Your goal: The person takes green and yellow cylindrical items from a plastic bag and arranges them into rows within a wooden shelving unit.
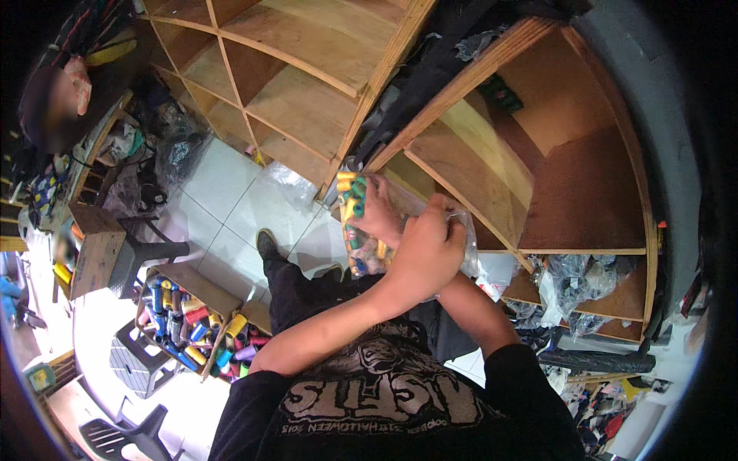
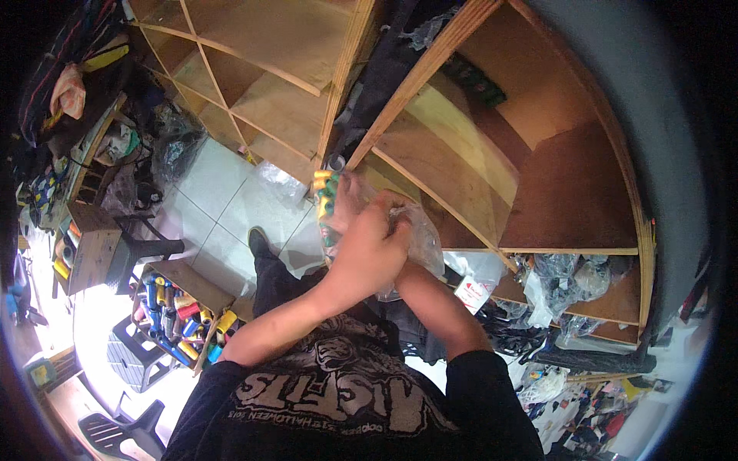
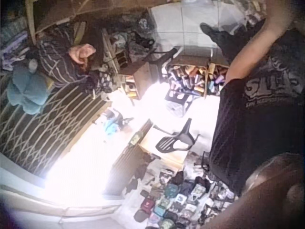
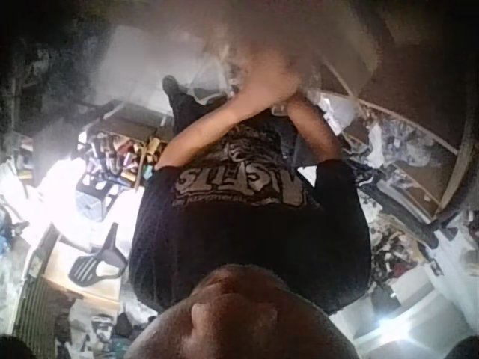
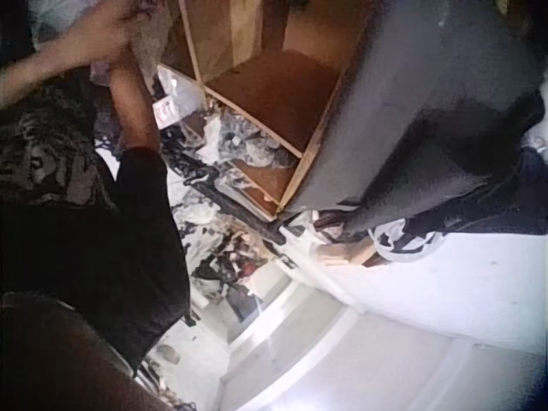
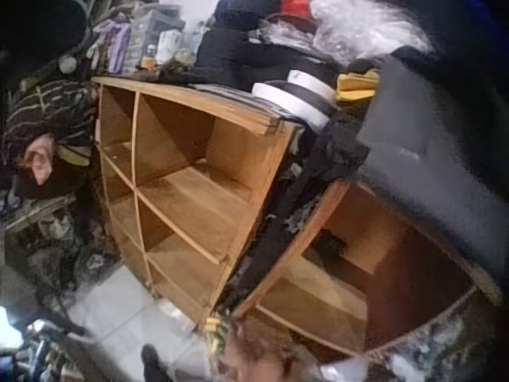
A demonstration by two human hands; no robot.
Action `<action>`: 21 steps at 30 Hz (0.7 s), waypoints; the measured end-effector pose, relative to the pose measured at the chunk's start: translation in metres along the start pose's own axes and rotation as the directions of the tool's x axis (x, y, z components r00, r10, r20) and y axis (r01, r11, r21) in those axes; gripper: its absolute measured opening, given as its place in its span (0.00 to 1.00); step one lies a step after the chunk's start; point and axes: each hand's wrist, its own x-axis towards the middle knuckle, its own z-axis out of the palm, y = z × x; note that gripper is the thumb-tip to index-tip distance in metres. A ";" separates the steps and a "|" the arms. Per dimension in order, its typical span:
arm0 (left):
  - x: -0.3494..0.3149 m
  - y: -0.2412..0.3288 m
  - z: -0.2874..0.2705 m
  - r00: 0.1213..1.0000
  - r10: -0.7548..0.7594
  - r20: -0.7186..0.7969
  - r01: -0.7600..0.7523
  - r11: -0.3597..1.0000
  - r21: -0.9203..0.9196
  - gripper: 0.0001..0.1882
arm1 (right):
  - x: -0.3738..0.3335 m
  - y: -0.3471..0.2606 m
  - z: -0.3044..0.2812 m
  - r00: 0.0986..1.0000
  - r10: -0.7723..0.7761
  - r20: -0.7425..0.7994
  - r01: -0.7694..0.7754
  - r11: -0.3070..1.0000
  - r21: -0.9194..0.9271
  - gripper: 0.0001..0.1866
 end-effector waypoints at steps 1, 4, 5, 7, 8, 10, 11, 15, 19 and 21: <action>0.000 0.000 0.001 1.000 -0.008 0.016 0.008 1.000 -0.025 0.13 | -0.002 0.001 0.000 0.998 0.056 0.025 -0.055 0.998 -0.028 0.41; -0.001 -0.015 -0.002 0.999 -0.001 0.042 0.006 0.993 -0.116 0.12 | 0.009 -0.036 -0.028 0.926 0.109 0.360 -0.067 0.990 -0.126 0.37; -0.002 -0.018 0.001 0.999 -0.003 0.045 0.008 0.993 -0.115 0.12 | 0.006 -0.035 -0.031 0.922 0.112 0.371 -0.065 0.988 -0.136 0.36; -0.001 -0.022 0.005 0.999 -0.004 0.040 0.008 0.995 -0.099 0.12 | -0.005 -0.015 -0.011 0.959 0.074 0.273 -0.044 0.992 -0.115 0.32; -0.001 -0.021 0.005 0.999 0.010 0.039 -0.006 0.995 -0.099 0.12 | -0.008 -0.014 -0.007 0.987 0.041 0.158 -0.028 0.996 -0.089 0.31; -0.004 -0.019 0.005 0.999 0.037 0.036 -0.033 0.995 -0.099 0.12 | -0.012 -0.009 -0.002 0.989 -0.028 0.147 0.046 0.992 -0.118 0.28; -0.005 -0.017 0.002 0.996 -0.031 0.084 0.040 0.994 -0.102 0.12 | -0.012 -0.013 0.001 0.987 -0.069 0.146 0.087 0.988 -0.124 0.26; -0.009 -0.015 -0.004 0.982 -0.115 0.149 0.124 0.991 -0.053 0.12 | -0.007 -0.018 0.010 0.965 0.146 0.218 -0.142 0.989 -0.034 0.26; -0.009 -0.020 -0.006 0.997 0.003 0.072 0.004 0.996 -0.091 0.13 | -0.004 -0.024 -0.003 0.959 0.144 0.242 -0.116 0.985 -0.129 0.25; -0.009 -0.022 -0.006 0.995 -0.015 0.094 0.026 0.993 -0.115 0.14 | -0.005 -0.023 -0.003 0.978 0.103 0.183 -0.070 0.982 -0.175 0.24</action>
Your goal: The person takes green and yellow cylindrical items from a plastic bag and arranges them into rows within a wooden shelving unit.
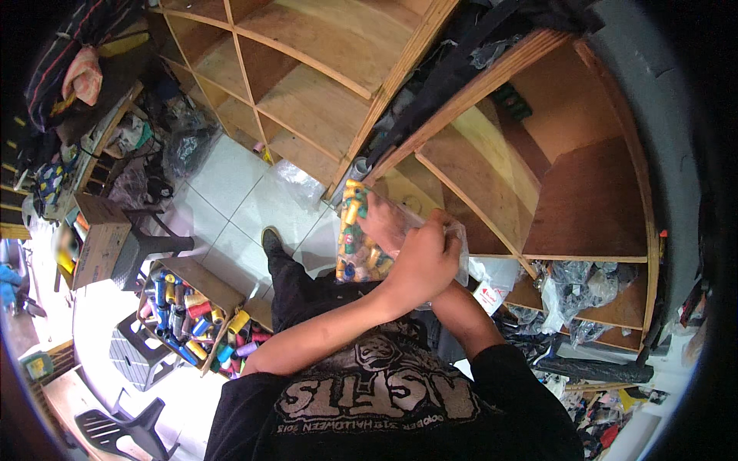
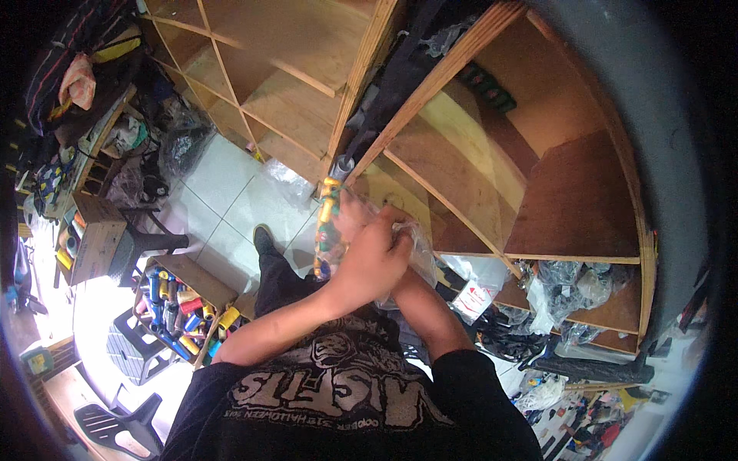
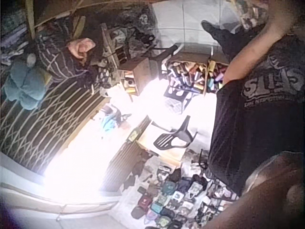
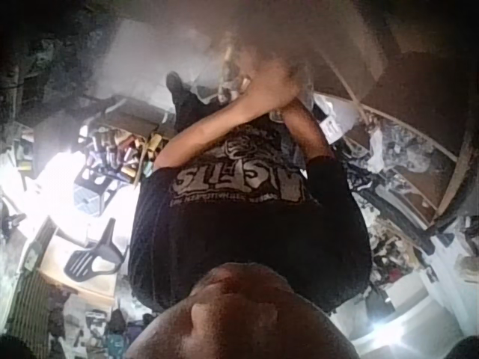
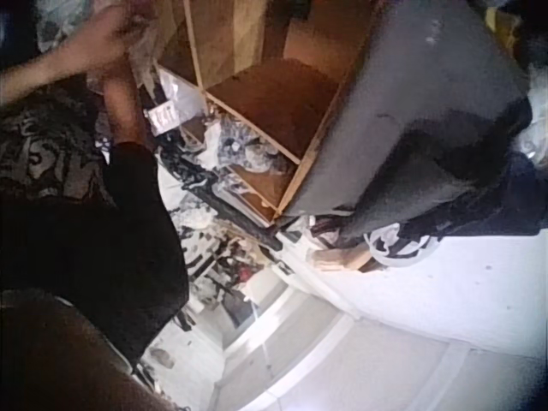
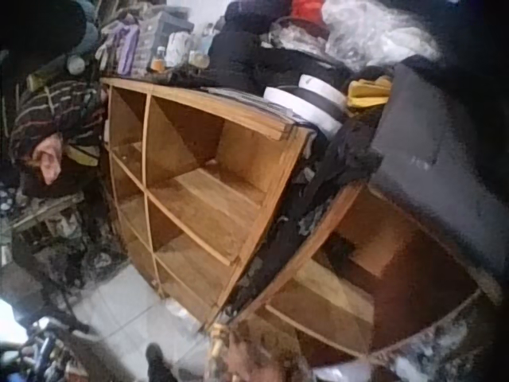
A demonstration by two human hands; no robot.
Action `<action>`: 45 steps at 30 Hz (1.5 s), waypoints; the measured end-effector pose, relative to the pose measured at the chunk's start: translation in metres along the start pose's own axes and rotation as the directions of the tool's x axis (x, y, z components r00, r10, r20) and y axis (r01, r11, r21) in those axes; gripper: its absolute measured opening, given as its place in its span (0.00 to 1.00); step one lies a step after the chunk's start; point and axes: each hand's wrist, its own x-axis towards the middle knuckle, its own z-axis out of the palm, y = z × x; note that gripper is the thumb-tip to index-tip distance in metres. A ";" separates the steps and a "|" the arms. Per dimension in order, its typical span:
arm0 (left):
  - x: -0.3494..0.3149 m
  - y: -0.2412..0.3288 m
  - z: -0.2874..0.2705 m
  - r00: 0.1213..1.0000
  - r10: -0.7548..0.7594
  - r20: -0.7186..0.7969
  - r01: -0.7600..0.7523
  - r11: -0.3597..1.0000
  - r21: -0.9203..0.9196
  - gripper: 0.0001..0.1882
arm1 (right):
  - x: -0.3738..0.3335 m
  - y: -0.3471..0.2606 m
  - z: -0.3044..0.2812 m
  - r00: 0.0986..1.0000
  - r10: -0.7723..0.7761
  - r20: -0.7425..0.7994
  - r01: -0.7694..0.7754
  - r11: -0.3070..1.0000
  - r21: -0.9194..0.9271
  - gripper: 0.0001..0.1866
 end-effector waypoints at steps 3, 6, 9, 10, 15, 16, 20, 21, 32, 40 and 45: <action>0.003 -0.005 -0.001 0.999 -0.004 -0.040 0.009 0.992 0.126 0.14 | -0.001 0.019 0.033 0.981 -0.099 -0.167 0.088 0.994 -0.070 0.23; 0.006 -0.016 -0.001 0.979 0.177 -0.101 -0.144 0.952 0.272 0.14 | -0.008 0.036 0.055 0.989 -0.042 -0.144 0.041 0.999 -0.012 0.24; 0.001 -0.013 0.001 0.993 0.092 -0.067 -0.082 0.987 0.135 0.13 | -0.017 0.035 0.063 0.988 -0.050 -0.144 0.057 0.997 0.044 0.25; -0.001 -0.009 0.002 1.000 0.012 -0.027 -0.011 0.999 0.046 0.13 | -0.020 0.034 0.062 0.981 -0.086 -0.172 0.096 0.994 0.051 0.25; -0.005 -0.004 0.004 0.998 -0.068 0.000 0.068 0.997 0.023 0.12 | -0.031 0.019 0.043 0.973 -0.031 -0.230 0.212 0.522 0.826 0.23; -0.007 -0.005 0.006 0.999 -0.049 -0.007 0.049 0.999 0.014 0.12 | -0.029 0.018 0.036 0.974 -0.069 -0.217 0.190 0.773 0.605 0.22; -0.009 -0.009 0.000 1.000 -0.027 -0.011 0.028 0.997 0.071 0.12 | -0.030 -0.006 0.009 1.000 0.020 -0.019 -0.012 0.931 0.366 0.23; -0.008 -0.009 0.000 0.999 -0.049 -0.002 0.049 0.997 0.056 0.12 | -0.030 -0.007 0.009 0.999 0.041 0.006 -0.040 0.932 0.361 0.23; -0.018 -0.008 -0.007 0.983 -0.183 0.026 0.183 0.983 -0.016 0.13 | -0.024 -0.035 0.041 0.958 0.241 0.157 -0.288 0.805 0.518 0.24; -0.015 -0.010 -0.029 0.985 -0.058 -0.163 0.078 0.990 0.121 0.11 | -0.034 -0.036 0.033 0.976 0.066 0.208 -0.182 0.767 0.615 0.24; -0.015 -0.032 -0.045 0.982 -0.167 -0.083 0.174 0.981 0.088 0.12 | -0.065 -0.020 -0.010 0.994 -0.079 0.071 0.025 0.822 0.568 0.25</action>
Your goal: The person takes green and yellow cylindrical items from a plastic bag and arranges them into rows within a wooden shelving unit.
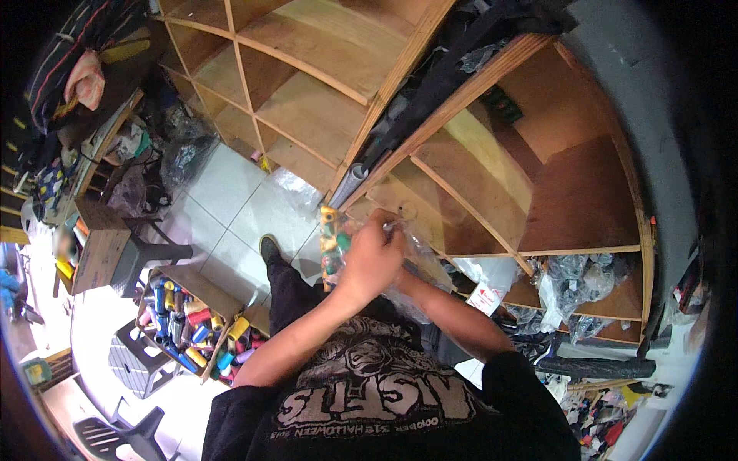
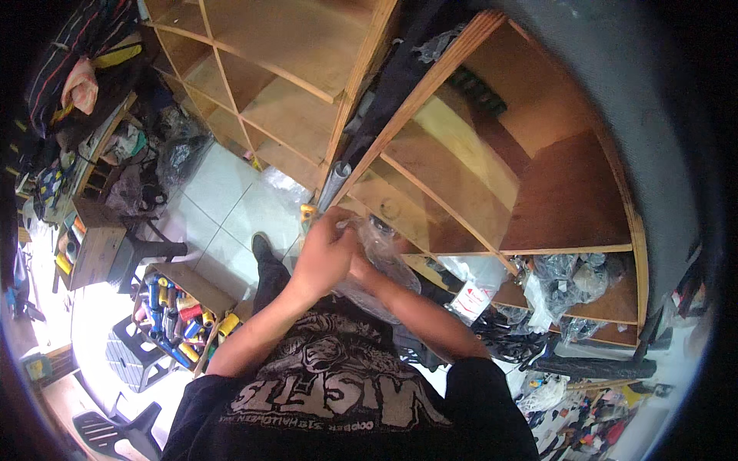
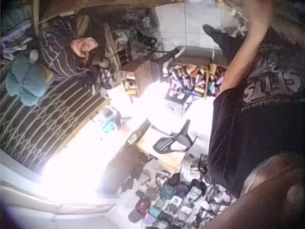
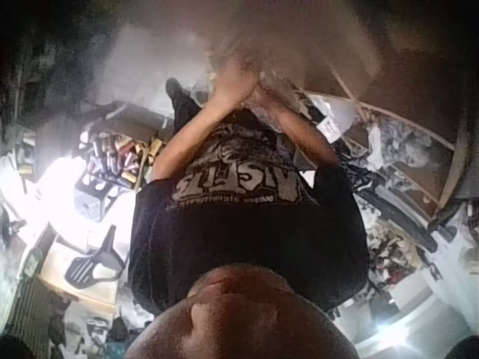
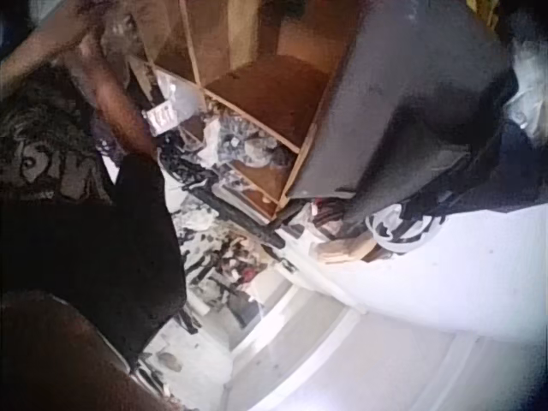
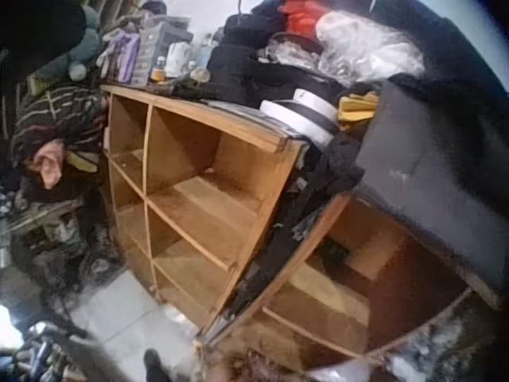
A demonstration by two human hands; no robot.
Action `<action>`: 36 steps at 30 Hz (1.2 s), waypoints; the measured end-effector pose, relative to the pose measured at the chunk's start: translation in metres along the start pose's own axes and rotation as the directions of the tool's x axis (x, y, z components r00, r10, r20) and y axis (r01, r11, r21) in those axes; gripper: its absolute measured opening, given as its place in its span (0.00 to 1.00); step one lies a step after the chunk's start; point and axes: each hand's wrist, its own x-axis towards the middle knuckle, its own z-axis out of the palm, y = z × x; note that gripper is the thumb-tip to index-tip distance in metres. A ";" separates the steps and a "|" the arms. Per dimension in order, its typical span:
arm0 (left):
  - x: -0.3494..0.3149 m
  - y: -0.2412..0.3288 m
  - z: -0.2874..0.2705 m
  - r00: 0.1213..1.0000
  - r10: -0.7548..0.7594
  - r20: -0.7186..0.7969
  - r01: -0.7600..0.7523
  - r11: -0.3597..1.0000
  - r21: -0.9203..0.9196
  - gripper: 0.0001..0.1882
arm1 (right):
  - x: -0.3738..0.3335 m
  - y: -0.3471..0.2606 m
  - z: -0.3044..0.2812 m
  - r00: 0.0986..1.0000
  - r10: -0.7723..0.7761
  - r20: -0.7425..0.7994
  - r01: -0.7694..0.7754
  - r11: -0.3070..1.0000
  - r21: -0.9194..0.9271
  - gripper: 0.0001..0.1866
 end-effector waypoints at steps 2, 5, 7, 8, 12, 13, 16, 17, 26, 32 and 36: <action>-0.001 -0.008 -0.003 0.997 -0.076 0.021 0.078 0.995 -0.069 0.12 | -0.014 -0.002 -0.018 0.999 -0.035 0.008 0.036 0.998 -0.052 0.25; 0.006 -0.025 -0.005 0.999 -0.021 -0.050 0.021 1.000 0.000 0.12 | -0.051 -0.027 -0.053 0.999 0.010 0.034 -0.006 0.990 -0.138 0.24; 0.008 -0.006 -0.009 0.977 -0.201 0.065 0.208 0.969 -0.131 0.12 | -0.072 -0.059 -0.087 0.993 0.102 0.056 -0.097 0.991 -0.090 0.23; 0.007 0.000 -0.011 0.949 -0.290 0.123 0.309 0.933 -0.184 0.12 | -0.079 -0.078 -0.103 0.984 0.156 0.088 -0.156 0.988 -0.007 0.22; 0.011 -0.002 -0.006 0.939 -0.300 0.169 0.340 0.886 -0.315 0.12 | -0.103 -0.095 -0.144 0.932 0.348 0.096 -0.316 0.658 0.683 0.20; 0.011 0.000 -0.009 0.925 -0.323 0.199 0.372 0.876 -0.307 0.12 | -0.103 -0.082 -0.155 0.942 0.336 -0.021 -0.201 0.611 0.766 0.26; 0.011 0.007 -0.005 0.920 -0.359 0.156 0.391 0.833 -0.391 0.10 | -0.085 -0.069 -0.214 0.873 0.320 -0.369 -0.114 0.868 0.484 0.22; 0.012 0.006 -0.007 0.908 -0.384 0.167 0.417 0.798 -0.434 0.09 | -0.070 -0.069 -0.233 0.836 0.290 -0.466 -0.167 0.943 0.288 0.20; 0.008 0.002 -0.013 0.917 -0.385 0.104 0.392 0.823 -0.411 0.10 | 0.000 0.069 -0.317 0.878 0.298 -0.375 -0.351 0.933 -0.079 0.17; 0.008 -0.007 -0.017 0.928 -0.370 0.036 0.356 0.854 -0.379 0.08 | 0.006 0.076 -0.332 0.813 0.505 -0.290 -0.475 0.863 0.171 0.14; 0.007 -0.005 -0.014 0.909 -0.415 0.030 0.386 0.813 -0.435 0.09 | 0.005 0.083 -0.338 0.806 0.518 -0.286 -0.511 0.853 0.104 0.16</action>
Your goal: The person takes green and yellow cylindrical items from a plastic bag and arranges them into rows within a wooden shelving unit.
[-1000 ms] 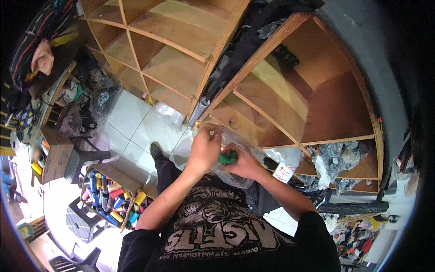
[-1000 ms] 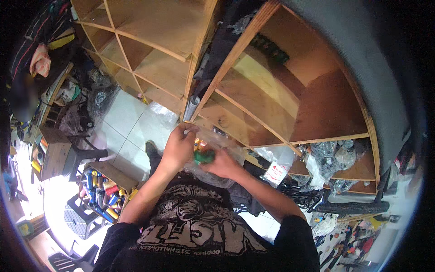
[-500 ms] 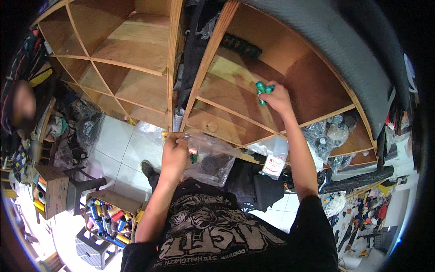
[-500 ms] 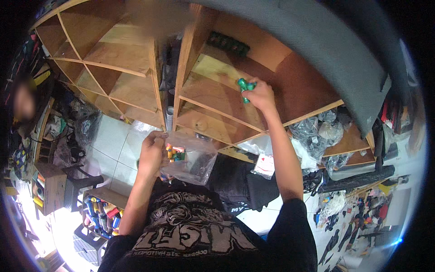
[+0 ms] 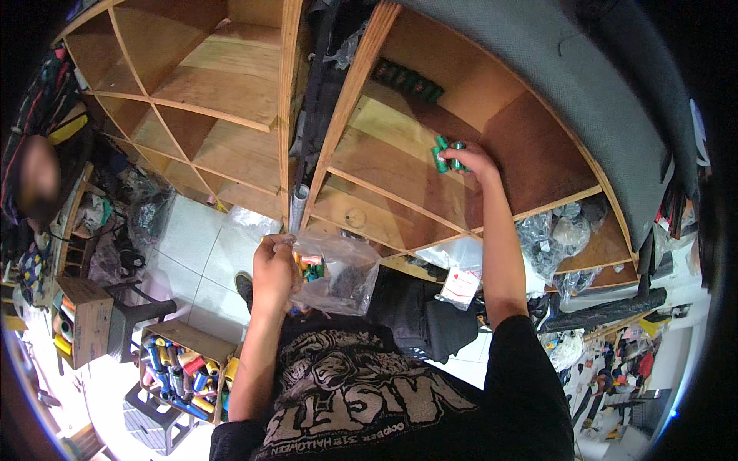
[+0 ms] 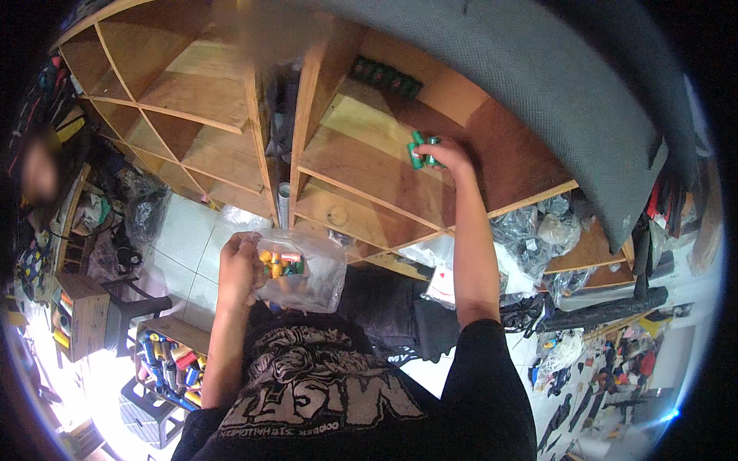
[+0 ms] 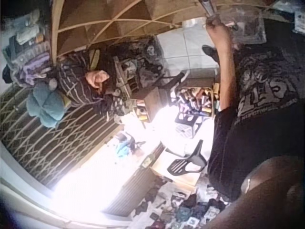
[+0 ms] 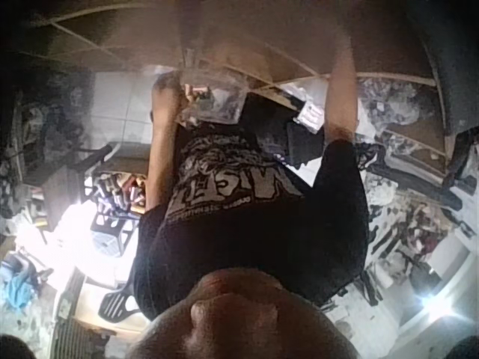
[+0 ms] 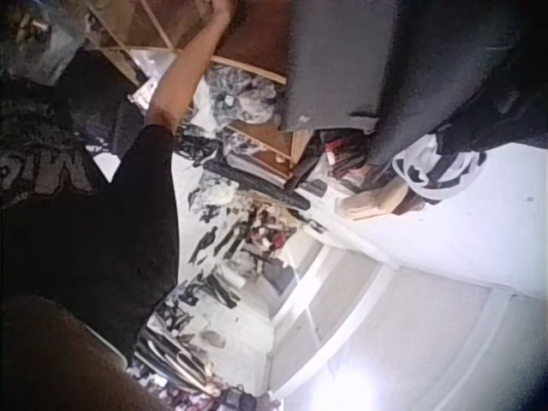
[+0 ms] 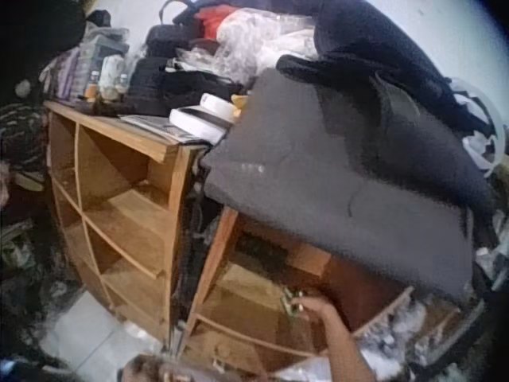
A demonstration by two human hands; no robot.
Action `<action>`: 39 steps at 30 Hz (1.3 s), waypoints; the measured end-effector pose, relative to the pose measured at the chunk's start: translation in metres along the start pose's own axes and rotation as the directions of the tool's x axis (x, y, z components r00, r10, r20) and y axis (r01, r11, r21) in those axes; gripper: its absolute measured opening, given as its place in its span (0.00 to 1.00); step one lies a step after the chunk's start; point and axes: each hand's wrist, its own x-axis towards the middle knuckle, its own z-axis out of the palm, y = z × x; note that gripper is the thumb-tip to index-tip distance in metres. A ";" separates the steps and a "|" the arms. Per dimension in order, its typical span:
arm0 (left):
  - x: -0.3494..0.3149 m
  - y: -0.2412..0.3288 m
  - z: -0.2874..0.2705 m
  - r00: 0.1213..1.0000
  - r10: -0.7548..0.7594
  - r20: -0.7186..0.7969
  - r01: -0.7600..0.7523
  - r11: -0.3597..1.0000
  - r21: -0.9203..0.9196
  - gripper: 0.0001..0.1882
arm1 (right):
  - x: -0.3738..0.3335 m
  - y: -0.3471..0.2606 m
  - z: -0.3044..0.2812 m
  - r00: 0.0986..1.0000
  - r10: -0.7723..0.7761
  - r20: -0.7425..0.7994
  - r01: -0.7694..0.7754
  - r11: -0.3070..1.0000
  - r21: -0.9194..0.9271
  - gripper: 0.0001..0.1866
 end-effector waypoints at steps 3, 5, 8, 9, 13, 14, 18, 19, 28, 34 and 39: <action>0.003 0.001 0.002 1.000 -0.021 0.005 0.021 0.999 -0.024 0.08 | 0.007 0.010 0.005 0.998 -0.039 -0.058 0.039 0.999 -0.001 0.19; 0.004 0.002 0.002 1.000 -0.023 0.012 0.023 0.999 -0.029 0.08 | 0.008 0.011 0.008 0.994 -0.055 -0.095 0.050 0.998 -0.047 0.21; 0.005 0.002 0.001 1.000 0.000 0.017 0.000 1.000 -0.014 0.09 | 0.002 0.005 0.014 0.992 -0.071 -0.102 0.061 0.993 -0.097 0.26; 0.007 0.001 0.000 1.000 -0.003 0.014 0.004 1.000 -0.013 0.09 | -0.004 0.001 0.016 0.992 -0.078 -0.101 0.071 0.995 -0.073 0.28; 0.008 0.003 0.001 1.000 -0.017 0.013 0.017 1.000 0.005 0.09 | 0.008 0.019 0.013 0.986 -0.047 -0.162 0.052 0.998 0.029 0.30; 0.008 0.003 0.002 1.000 -0.020 0.013 0.019 1.000 0.010 0.09 | 0.020 0.033 0.009 0.955 -0.059 -0.290 0.066 0.998 0.015 0.28; 0.013 -0.003 -0.001 1.000 0.000 0.009 -0.001 1.000 0.017 0.09 | 0.039 0.046 -0.014 0.886 0.008 -0.463 0.224 0.867 0.444 0.21; 0.012 -0.003 -0.003 1.000 0.002 0.002 -0.002 1.000 0.020 0.09 | 0.035 0.036 -0.018 0.912 0.037 -0.408 0.258 0.720 0.644 0.18; 0.010 -0.009 -0.005 0.998 -0.002 -0.069 0.001 1.000 -0.009 0.09 | 0.080 -0.013 -0.020 0.787 -0.084 -0.611 0.435 0.779 0.452 0.18; 0.001 -0.011 -0.009 0.989 -0.033 -0.147 0.027 0.999 -0.038 0.08 | 0.154 0.003 -0.017 0.748 -0.122 -0.653 0.511 0.733 0.448 0.19; -0.004 -0.020 -0.019 0.979 -0.015 -0.203 -0.001 0.997 -0.079 0.08 | 0.213 0.022 -0.019 0.608 -0.318 -0.728 0.343 0.932 -0.121 0.19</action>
